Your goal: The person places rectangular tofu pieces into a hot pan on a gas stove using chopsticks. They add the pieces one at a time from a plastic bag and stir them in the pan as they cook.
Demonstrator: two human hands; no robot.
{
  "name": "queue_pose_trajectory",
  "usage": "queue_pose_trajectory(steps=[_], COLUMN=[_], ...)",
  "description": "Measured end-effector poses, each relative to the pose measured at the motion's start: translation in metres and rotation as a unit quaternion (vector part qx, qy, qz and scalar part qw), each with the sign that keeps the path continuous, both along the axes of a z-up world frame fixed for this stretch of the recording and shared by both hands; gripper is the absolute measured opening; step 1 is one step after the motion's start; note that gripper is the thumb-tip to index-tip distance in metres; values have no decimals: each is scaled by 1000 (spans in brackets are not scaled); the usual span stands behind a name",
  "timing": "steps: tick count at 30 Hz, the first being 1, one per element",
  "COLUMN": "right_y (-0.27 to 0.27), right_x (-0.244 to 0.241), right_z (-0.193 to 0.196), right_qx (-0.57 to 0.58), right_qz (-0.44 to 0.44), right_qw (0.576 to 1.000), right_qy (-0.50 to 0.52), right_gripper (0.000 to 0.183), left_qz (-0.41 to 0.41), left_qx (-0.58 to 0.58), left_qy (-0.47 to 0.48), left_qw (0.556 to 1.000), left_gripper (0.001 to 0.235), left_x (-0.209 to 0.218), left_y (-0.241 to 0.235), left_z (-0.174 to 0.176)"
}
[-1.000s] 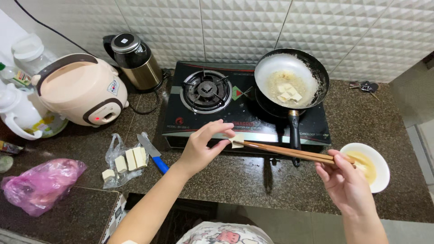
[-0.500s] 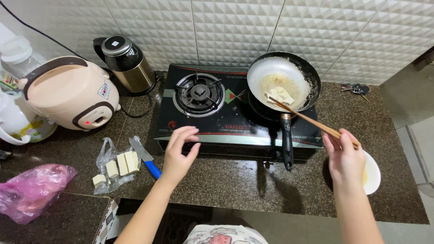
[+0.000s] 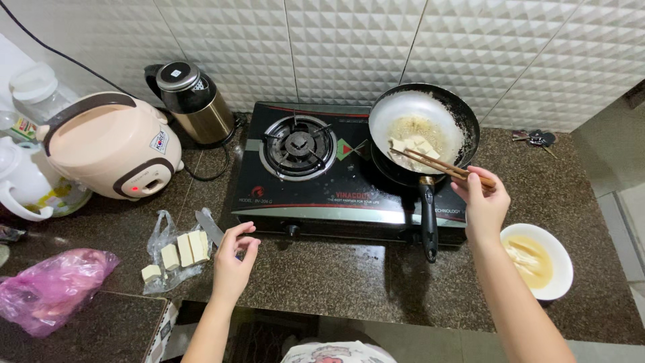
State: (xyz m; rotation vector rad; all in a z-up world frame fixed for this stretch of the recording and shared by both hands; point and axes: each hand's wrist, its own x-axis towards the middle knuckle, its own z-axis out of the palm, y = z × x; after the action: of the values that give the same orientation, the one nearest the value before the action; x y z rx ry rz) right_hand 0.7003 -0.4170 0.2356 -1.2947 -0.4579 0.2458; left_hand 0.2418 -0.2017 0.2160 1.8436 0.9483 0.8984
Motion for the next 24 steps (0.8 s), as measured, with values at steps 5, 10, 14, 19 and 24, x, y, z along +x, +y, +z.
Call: queue_pose_trajectory(steps=[5,10,14,19,24], right_y=[-7,2,11,7,2], right_x=[-5,0,5,5,4], right_z=[16,20,17,17,21], right_qx=[-41,-39,-63,-53,-61], right_qz=[-20,5,16,20,16], right_qw=[991,988,991,993,991], right_qy=[-123,-151,-116,-105,-118], right_gripper=[17,17,17,16,16], left_qz=[-7,-5,-6,-2,0], left_qx=[-3,2,-6,-36,-49], left_qy=[-16,-1,-4,-7,-6], left_qw=[1000,1000,1000,999,999], left_gripper=[36,34,34,33,32], left_x=[-2,-4,-9,-18,-23], left_y=[-2,-4,-3,-2,-1], left_z=[-8,-9,-9,-13,-15])
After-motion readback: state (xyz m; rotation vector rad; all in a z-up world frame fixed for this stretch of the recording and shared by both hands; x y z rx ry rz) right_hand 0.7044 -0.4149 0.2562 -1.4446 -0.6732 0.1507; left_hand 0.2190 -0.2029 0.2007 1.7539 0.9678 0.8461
